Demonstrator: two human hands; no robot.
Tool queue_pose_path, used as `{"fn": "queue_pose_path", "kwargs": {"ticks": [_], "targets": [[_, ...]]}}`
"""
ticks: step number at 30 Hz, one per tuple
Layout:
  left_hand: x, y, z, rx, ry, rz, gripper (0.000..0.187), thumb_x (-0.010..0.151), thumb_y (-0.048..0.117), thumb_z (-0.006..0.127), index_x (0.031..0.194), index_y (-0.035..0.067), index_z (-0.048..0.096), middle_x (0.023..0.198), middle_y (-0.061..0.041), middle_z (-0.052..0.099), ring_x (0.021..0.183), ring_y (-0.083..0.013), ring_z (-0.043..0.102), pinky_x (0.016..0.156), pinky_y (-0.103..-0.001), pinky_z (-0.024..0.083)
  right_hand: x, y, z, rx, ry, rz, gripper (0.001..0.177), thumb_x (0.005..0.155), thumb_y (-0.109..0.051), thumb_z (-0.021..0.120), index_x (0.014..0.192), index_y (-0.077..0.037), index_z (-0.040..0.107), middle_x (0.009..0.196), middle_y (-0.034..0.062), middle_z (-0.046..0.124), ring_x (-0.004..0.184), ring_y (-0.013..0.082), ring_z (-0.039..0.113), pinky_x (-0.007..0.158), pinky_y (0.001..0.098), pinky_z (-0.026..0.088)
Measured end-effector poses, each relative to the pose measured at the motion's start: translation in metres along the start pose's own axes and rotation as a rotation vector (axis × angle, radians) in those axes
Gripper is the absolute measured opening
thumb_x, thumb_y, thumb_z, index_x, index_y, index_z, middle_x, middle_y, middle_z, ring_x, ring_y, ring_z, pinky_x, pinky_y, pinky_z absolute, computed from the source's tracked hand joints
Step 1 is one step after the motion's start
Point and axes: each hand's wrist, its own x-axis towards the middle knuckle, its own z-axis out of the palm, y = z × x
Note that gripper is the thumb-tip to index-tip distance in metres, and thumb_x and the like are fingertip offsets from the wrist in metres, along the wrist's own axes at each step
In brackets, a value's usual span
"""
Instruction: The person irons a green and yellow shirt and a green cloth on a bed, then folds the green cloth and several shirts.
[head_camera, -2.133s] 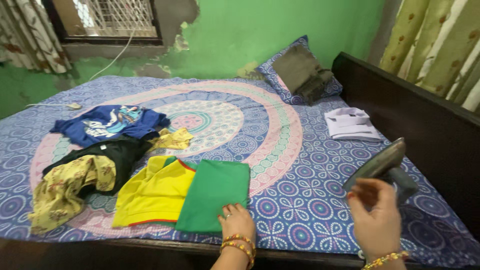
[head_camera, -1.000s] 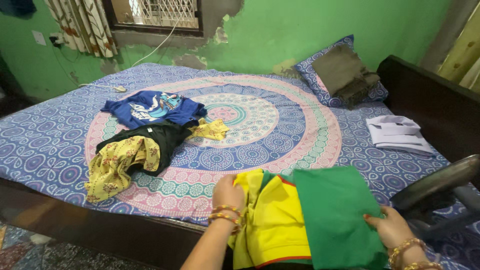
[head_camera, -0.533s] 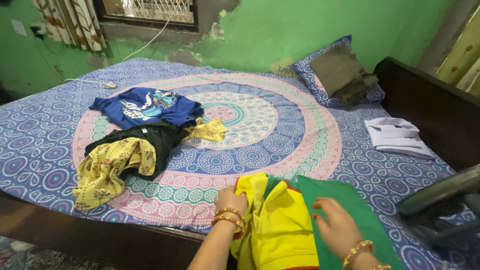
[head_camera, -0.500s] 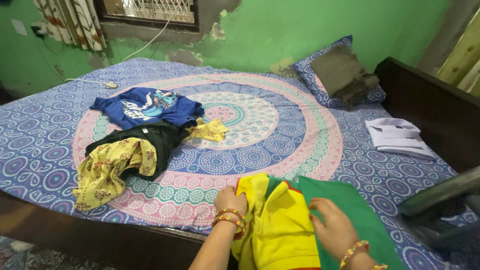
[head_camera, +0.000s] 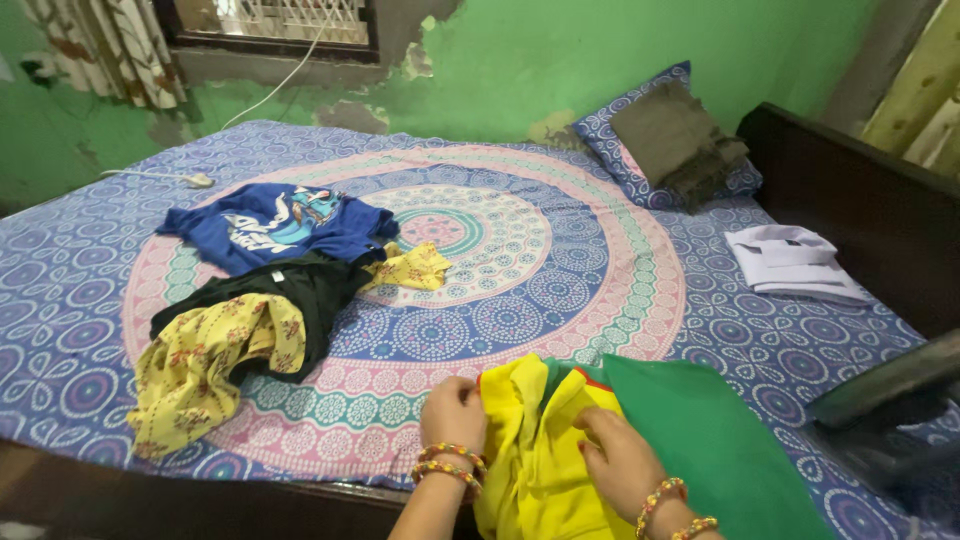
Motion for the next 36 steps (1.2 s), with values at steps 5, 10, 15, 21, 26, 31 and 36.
{"fn": "queue_pose_path", "kwargs": {"ticks": [5, 10, 15, 21, 26, 31, 36], "targets": [[-0.005, 0.046, 0.0, 0.05, -0.409, 0.087, 0.032, 0.098, 0.028, 0.076, 0.121, 0.013, 0.092, 0.125, -0.018, 0.09, 0.12, -0.0412, 0.085, 0.109, -0.049, 0.066, -0.012, 0.023, 0.031, -0.203, 0.15, -0.205, 0.042, 0.096, -0.012, 0.079, 0.137, -0.003, 0.074, 0.146, 0.0176, 0.076, 0.137, 0.0425, 0.069, 0.12, 0.0519, 0.054], [-0.013, 0.065, -0.002, 0.068, -0.567, 0.141, 0.056, 0.096, 0.026, 0.077, 0.15, 0.013, 0.075, 0.137, -0.019, 0.087, 0.127, -0.041, 0.083, 0.11, -0.049, 0.066, -0.026, -0.002, 0.032, -0.343, 0.134, -0.179, 0.05, 0.097, -0.014, 0.076, 0.146, -0.006, 0.073, 0.155, 0.0144, 0.071, 0.139, 0.0384, 0.067, 0.123, 0.0526, 0.05], [-0.005, 0.058, 0.008, 0.093, -0.48, 0.066, 0.08, 0.099, 0.019, 0.078, 0.176, 0.021, 0.056, 0.149, -0.017, 0.083, 0.13, -0.0386, 0.083, 0.113, -0.048, 0.064, -0.03, -0.019, 0.022, -0.35, 0.067, -0.116, 0.056, 0.094, -0.012, 0.078, 0.149, -0.006, 0.071, 0.158, 0.0129, 0.069, 0.143, 0.0375, 0.062, 0.124, 0.0531, 0.046], [0.005, 0.027, 0.014, -0.316, -0.298, -0.174, 0.1, 0.1, 0.007, 0.072, 0.193, 0.028, 0.042, 0.135, -0.021, 0.089, 0.116, -0.0349, 0.088, 0.102, -0.046, 0.069, -0.031, -0.027, 0.017, -0.317, 0.054, -0.112, 0.052, 0.094, -0.01, 0.078, 0.145, -0.005, 0.072, 0.158, 0.0137, 0.068, 0.145, 0.0375, 0.062, 0.125, 0.0529, 0.046], [0.01, 0.024, 0.017, -0.191, -0.261, -0.14, 0.08, 0.098, 0.007, 0.072, 0.177, 0.014, 0.057, 0.134, -0.019, 0.089, 0.119, -0.0361, 0.087, 0.108, -0.048, 0.066, -0.032, -0.024, 0.019, -0.317, 0.088, -0.145, 0.047, 0.094, -0.011, 0.079, 0.14, -0.003, 0.072, 0.158, 0.015, 0.069, 0.145, 0.038, 0.062, 0.125, 0.0532, 0.046], [-0.028, 0.084, -0.003, 0.12, 0.044, 0.544, 0.065, 0.087, 0.012, 0.08, 0.151, 0.003, 0.072, 0.144, -0.026, 0.079, 0.133, -0.0493, 0.072, 0.114, -0.06, 0.055, -0.032, -0.022, 0.021, -0.316, 0.089, -0.166, 0.051, 0.091, -0.011, 0.081, 0.14, -0.002, 0.072, 0.16, 0.0173, 0.068, 0.149, 0.0412, 0.061, 0.123, 0.0551, 0.045], [-0.067, 0.098, 0.041, 0.262, -0.255, 1.009, 0.028, 0.103, 0.02, 0.073, 0.131, 0.019, 0.074, 0.154, -0.011, 0.077, 0.159, -0.0354, 0.067, 0.143, -0.061, 0.046, -0.03, -0.035, 0.013, -0.318, -0.098, 0.022, 0.048, 0.098, -0.02, 0.081, 0.144, -0.01, 0.073, 0.153, 0.0148, 0.067, 0.146, 0.0384, 0.058, 0.128, 0.0527, 0.045]]}}
